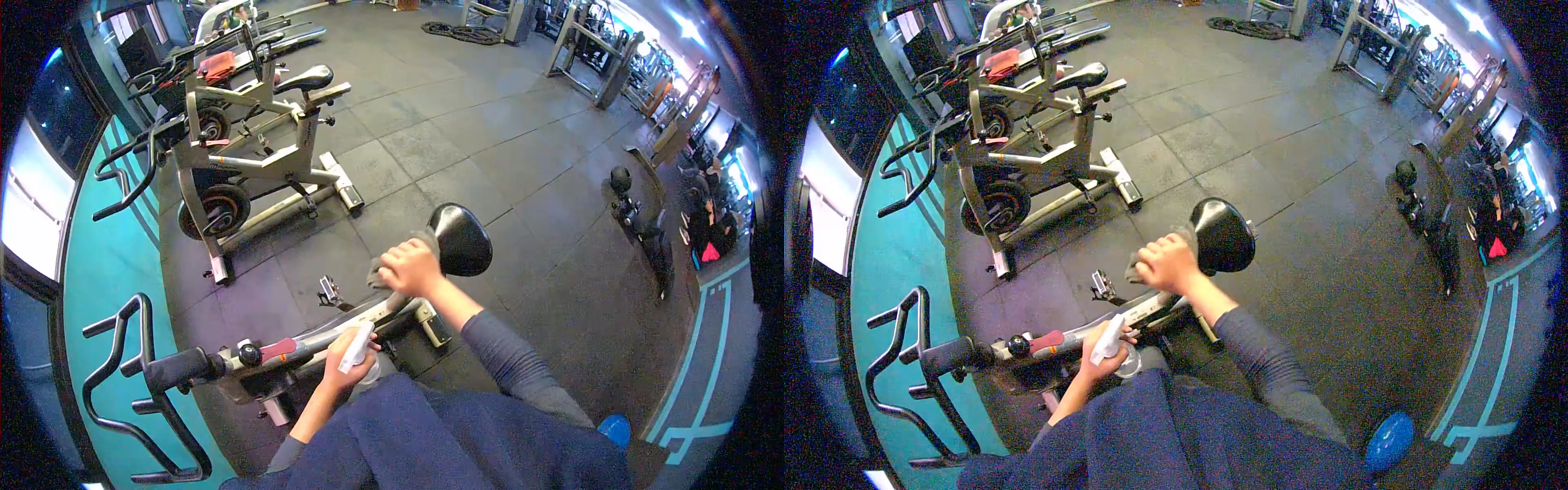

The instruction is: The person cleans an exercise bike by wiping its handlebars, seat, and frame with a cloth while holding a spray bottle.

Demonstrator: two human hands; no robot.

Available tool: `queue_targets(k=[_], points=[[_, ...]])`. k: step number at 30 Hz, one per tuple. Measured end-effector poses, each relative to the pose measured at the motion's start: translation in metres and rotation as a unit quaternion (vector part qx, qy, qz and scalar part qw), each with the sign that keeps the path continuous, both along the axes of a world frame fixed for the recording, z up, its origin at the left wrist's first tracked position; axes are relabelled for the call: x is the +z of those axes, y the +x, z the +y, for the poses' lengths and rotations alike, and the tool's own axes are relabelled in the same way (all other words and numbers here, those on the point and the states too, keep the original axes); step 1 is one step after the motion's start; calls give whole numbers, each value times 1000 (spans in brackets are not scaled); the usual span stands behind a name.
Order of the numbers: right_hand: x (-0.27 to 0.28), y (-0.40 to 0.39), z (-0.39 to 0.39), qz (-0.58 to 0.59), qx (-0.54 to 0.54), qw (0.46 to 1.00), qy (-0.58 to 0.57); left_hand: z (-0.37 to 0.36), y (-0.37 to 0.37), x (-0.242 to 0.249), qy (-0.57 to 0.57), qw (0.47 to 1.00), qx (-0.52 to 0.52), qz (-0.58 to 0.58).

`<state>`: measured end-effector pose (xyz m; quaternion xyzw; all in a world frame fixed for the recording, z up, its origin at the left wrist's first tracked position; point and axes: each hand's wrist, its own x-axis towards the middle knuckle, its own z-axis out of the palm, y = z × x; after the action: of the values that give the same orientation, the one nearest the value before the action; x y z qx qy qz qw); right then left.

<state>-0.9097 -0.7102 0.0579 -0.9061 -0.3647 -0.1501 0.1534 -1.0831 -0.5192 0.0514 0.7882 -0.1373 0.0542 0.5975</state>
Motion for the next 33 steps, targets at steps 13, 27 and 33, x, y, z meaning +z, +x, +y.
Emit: queue_targets(k=[13, 27, 33], points=[[-1, 18, -59, -73, -128, 989, 31, -13, 17, -1, 38, 999, -10, -18], [25, 92, -87, 192, -362, 911, 54, -1, -1, -3, -16, 999, 37, -12], [23, 82, -94, 214, -445, 867, 59, 18, -18, -8, 9, 998, 58, -19]])
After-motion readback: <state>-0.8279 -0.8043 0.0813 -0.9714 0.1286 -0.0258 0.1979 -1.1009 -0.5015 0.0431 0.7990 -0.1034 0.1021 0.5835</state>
